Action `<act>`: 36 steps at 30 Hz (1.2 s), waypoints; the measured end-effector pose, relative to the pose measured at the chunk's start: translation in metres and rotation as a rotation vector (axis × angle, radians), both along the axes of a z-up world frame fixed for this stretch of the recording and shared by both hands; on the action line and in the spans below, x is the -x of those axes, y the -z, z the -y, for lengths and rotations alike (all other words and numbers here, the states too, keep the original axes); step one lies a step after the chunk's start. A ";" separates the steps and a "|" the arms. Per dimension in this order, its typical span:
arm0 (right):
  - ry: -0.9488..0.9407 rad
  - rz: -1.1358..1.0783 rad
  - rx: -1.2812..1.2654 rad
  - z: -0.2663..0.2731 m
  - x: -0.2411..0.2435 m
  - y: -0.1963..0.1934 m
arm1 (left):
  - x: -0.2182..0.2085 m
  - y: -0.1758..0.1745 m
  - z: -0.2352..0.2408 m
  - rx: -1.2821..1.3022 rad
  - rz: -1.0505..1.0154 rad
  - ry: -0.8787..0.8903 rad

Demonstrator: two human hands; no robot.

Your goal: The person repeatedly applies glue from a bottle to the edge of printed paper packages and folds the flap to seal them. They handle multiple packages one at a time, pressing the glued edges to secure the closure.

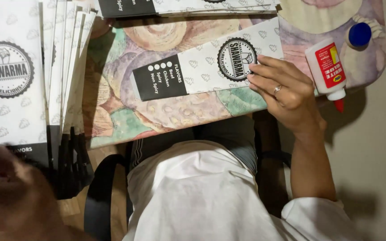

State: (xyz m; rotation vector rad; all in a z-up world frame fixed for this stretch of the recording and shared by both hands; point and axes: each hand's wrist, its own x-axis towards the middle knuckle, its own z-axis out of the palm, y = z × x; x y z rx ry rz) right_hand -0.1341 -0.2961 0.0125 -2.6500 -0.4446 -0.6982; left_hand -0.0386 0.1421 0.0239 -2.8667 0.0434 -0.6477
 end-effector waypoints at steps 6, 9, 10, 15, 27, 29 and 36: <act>-0.025 0.019 0.047 0.002 0.000 0.000 | -0.030 0.003 0.100 0.691 -0.050 0.983; -0.041 0.018 0.063 0.002 -0.001 -0.001 | -0.026 0.006 0.143 0.571 -0.280 1.129; -0.044 0.025 0.070 0.003 -0.001 0.000 | -0.029 0.016 0.147 0.546 -0.244 1.208; -0.059 0.025 0.074 0.008 0.001 0.003 | -0.032 0.033 0.155 0.520 -0.165 1.289; -0.062 0.036 0.166 0.009 -0.001 -0.002 | -0.031 0.034 0.158 0.508 -0.120 1.248; -0.069 0.039 0.163 0.009 -0.001 -0.001 | -0.030 0.037 0.157 0.504 -0.127 1.242; -0.051 0.051 0.174 0.009 0.000 0.005 | -0.031 0.036 0.157 0.459 -0.106 1.268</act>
